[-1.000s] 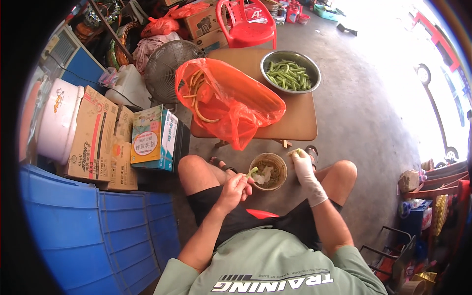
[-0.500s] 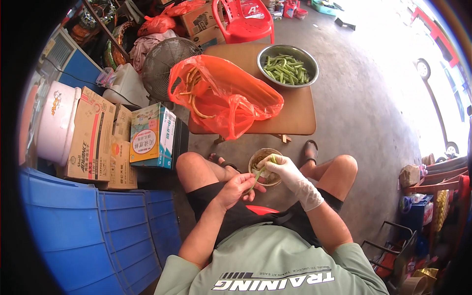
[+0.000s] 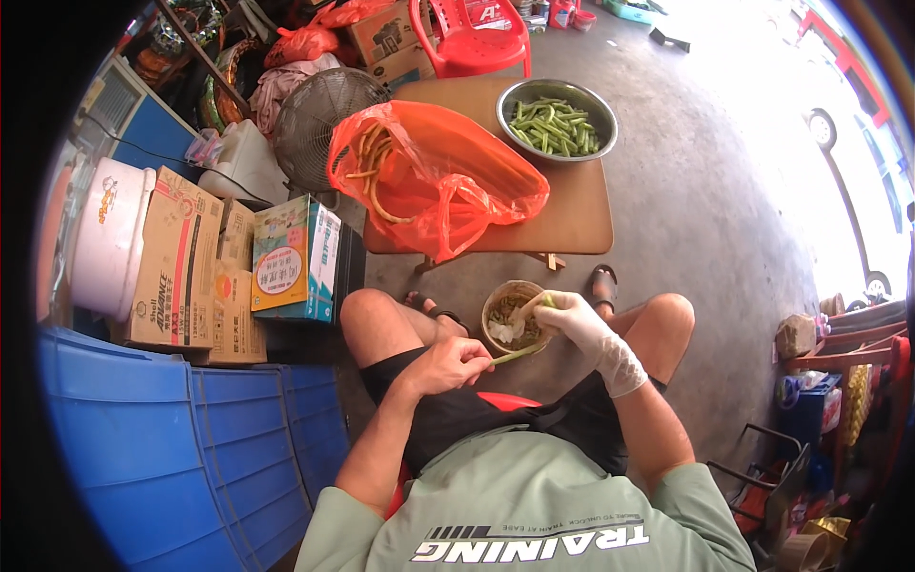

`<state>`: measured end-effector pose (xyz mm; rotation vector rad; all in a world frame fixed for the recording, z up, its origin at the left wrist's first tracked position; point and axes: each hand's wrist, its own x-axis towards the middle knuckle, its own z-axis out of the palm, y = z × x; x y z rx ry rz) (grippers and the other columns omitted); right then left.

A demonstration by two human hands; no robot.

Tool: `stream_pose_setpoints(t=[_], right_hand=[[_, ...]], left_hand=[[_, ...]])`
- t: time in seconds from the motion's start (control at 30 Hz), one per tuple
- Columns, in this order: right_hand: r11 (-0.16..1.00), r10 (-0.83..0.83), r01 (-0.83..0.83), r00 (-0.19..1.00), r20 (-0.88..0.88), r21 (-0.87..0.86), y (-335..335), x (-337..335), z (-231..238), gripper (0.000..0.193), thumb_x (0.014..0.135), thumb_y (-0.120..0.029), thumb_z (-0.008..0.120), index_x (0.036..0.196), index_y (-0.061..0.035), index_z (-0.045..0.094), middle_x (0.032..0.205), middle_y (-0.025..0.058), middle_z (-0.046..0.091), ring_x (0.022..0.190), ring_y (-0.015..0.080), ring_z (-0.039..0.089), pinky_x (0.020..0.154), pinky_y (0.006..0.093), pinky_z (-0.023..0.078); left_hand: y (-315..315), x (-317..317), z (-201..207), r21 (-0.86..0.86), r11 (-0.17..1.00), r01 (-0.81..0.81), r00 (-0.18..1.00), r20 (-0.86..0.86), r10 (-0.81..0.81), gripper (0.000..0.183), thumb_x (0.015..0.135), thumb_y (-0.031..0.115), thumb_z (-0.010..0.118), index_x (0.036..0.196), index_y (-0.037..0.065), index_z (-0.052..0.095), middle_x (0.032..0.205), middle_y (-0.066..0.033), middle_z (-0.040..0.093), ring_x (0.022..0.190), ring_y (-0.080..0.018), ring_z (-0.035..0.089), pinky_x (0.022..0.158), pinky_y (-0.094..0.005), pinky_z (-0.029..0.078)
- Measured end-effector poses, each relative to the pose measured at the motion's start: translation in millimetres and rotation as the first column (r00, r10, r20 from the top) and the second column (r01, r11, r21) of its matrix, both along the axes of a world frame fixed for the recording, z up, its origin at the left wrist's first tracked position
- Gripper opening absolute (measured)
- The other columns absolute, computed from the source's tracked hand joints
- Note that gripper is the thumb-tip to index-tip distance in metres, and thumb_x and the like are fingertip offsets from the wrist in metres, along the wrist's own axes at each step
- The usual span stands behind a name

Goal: The person snaps green beans by hand, placing the pieces into a bowl and discarding the ends into a separate container.

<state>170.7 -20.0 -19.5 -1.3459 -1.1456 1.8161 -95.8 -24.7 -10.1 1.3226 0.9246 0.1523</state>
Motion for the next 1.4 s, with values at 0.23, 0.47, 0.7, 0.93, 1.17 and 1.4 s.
stream_pose_setpoints(t=[0.23,0.47,0.7,0.93,1.17,1.4], right_hand=[[0.775,0.499,-0.626,0.690,0.525,0.085,-1.5,-26.5,14.7,0.029,0.083,-0.033,0.067,0.094,-0.0061,0.073,0.082,0.0154,0.069,0.078,0.0277,0.065,0.077,0.0365,0.050],[0.835,0.474,-0.547,0.772,0.422,0.061,-12.6,-28.7,-6.3,0.027,0.083,-0.030,0.065,0.093,-0.0069,0.073,0.082,0.0143,0.069,0.080,0.0278,0.066,0.080,0.0367,0.050],[0.992,0.119,-0.104,0.960,0.253,-0.070,-19.6,-40.7,-39.2,0.019,0.085,-0.021,0.059,0.084,-0.0053,0.070,0.071,0.0039,0.064,0.057,0.0107,0.058,0.055,0.0269,0.046],[0.857,-0.482,0.456,0.874,-0.059,-0.239,-27.6,-56.2,-59.6,0.014,0.085,-0.017,0.057,0.084,-0.0055,0.066,0.065,-0.0010,0.056,0.051,0.0107,0.049,0.047,0.0241,0.038],[0.624,-0.724,0.574,0.679,-0.119,-0.530,-30.9,-55.2,-81.0,0.016,0.086,-0.020,0.054,0.087,-0.0081,0.064,0.070,0.0025,0.058,0.056,0.0135,0.053,0.051,0.0267,0.043],[0.729,-0.685,0.583,0.610,-0.398,-0.360,-19.6,-13.7,-90.8,0.019,0.093,-0.024,0.055,0.099,-0.0082,0.065,0.076,0.0011,0.060,0.060,0.0124,0.050,0.056,0.0272,0.042]], left_hand=[[11.6,9.0,4.9,0.289,0.943,0.168,0.977,-0.178,-0.120,0.023,0.093,0.020,0.056,0.090,-0.001,0.067,0.064,-0.0043,0.061,0.059,-0.0106,0.058,0.055,-0.0275,0.046],[11.0,19.8,3.2,0.279,0.948,0.154,0.977,-0.189,-0.103,0.023,0.093,0.018,0.055,0.093,-0.002,0.066,0.064,-0.0080,0.064,0.053,-0.0129,0.060,0.052,-0.0287,0.047],[11.9,34.4,-30.0,0.705,0.708,0.036,0.999,-0.052,0.000,0.020,0.094,0.016,0.056,0.086,-0.001,0.063,0.058,-0.0091,0.063,0.051,-0.0172,0.062,0.052,-0.0309,0.049],[0.5,74.0,-45.4,0.776,0.582,-0.243,0.894,-0.054,0.445,0.014,0.089,0.020,0.061,0.085,0.007,0.061,0.069,-0.0175,0.064,0.066,-0.0388,0.064,0.060,-0.0454,0.050],[-14.2,83.5,-52.4,0.818,0.536,-0.207,0.905,-0.048,0.422,0.013,0.090,0.020,0.060,0.084,0.009,0.057,0.069,-0.0157,0.065,0.066,-0.0372,0.065,0.057,-0.0461,0.050],[-15.5,71.2,-76.0,0.673,0.625,-0.396,0.886,0.102,0.452,0.009,0.086,0.010,0.065,0.091,0.003,0.064,0.083,-0.0144,0.066,0.073,-0.0280,0.066,0.066,-0.0358,0.052]])
